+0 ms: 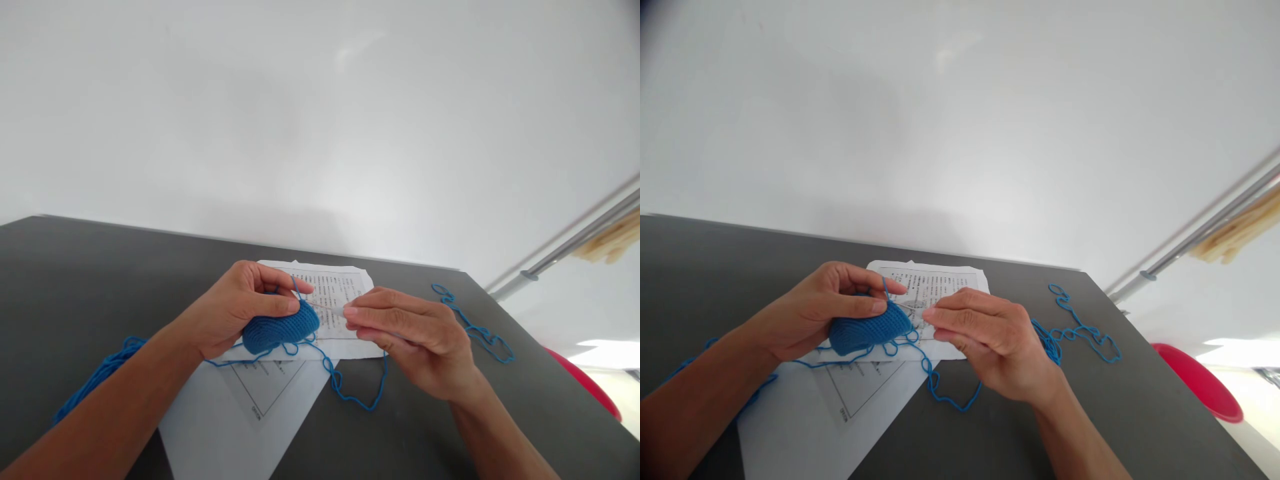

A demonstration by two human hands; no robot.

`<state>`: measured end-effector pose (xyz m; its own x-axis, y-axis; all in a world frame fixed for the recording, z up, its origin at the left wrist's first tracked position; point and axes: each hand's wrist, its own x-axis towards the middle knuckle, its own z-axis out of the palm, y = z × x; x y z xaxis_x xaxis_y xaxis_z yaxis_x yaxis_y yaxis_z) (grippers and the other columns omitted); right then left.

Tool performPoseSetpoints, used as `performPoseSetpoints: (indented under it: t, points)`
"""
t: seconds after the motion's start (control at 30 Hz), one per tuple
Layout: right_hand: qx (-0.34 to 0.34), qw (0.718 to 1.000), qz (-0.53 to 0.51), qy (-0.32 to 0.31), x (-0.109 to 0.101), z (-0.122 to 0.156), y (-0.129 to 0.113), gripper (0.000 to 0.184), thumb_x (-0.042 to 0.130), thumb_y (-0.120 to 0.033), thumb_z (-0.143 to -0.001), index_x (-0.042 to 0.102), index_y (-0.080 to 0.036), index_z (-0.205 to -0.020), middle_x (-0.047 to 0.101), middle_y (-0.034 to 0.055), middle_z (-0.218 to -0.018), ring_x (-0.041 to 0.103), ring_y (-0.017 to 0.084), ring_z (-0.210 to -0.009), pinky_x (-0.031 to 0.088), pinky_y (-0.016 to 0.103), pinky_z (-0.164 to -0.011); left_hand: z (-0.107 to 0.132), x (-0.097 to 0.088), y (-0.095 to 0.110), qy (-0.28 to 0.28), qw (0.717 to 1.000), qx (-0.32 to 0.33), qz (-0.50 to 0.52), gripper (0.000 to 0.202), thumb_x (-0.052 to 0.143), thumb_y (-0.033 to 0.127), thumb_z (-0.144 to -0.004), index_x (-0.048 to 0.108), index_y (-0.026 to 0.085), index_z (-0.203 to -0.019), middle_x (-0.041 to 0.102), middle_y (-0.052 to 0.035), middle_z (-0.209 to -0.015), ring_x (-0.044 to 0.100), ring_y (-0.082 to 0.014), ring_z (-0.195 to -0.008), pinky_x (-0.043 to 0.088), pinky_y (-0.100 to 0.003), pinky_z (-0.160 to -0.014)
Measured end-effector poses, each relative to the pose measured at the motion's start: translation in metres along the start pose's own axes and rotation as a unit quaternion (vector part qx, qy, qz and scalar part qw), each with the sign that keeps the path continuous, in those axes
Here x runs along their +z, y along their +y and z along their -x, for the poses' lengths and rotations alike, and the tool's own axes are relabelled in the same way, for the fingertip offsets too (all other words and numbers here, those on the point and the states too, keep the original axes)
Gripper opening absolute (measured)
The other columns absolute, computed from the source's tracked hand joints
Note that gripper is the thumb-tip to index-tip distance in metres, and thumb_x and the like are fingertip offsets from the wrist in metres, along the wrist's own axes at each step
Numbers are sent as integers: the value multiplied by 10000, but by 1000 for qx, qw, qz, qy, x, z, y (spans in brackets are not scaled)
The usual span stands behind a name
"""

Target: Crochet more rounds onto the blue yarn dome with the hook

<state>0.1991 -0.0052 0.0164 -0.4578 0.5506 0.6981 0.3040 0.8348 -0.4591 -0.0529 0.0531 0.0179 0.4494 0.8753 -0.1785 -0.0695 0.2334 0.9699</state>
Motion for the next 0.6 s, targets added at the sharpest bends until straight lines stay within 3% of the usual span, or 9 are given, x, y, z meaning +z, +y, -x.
performPoseSetpoints:
  t: [0.2,0.37,0.47,0.6]
  points:
    - [28,999,-25,14,-1,1,0,367,693,-118,-937,748,-305,-1248,801,59,-913,749,204,-814,638,336,-660,2,-1,-1,0,1000,3,-21,200,918,219,-607,863,167,-792,678,-37,-661,602,-129,-595,473,-205,-526]
    - [31,999,-22,9,-3,1,1,344,696,-133,-937,754,-298,-1233,806,69,-940,750,209,-827,640,339,-654,1,-1,0,-8,999,20,-49,85,897,219,-618,832,176,-654,784,-102,-859,625,-146,-638,492,-225,-541]
    - [33,999,-27,4,-4,1,1,342,703,-131,-931,758,-294,-1226,808,69,-940,750,209,-830,640,338,-656,1,-1,1,-11,998,17,-55,75,891,224,-619,834,187,-651,792,-103,-856,628,-153,-635,501,-235,-544]
    - [87,991,-99,28,0,2,2,238,715,-180,-930,799,-261,-1137,802,65,-830,742,212,-741,637,365,-638,1,-1,-1,-19,998,24,-52,73,893,218,-615,833,189,-645,799,-98,-866,641,-156,-653,514,-230,-560]
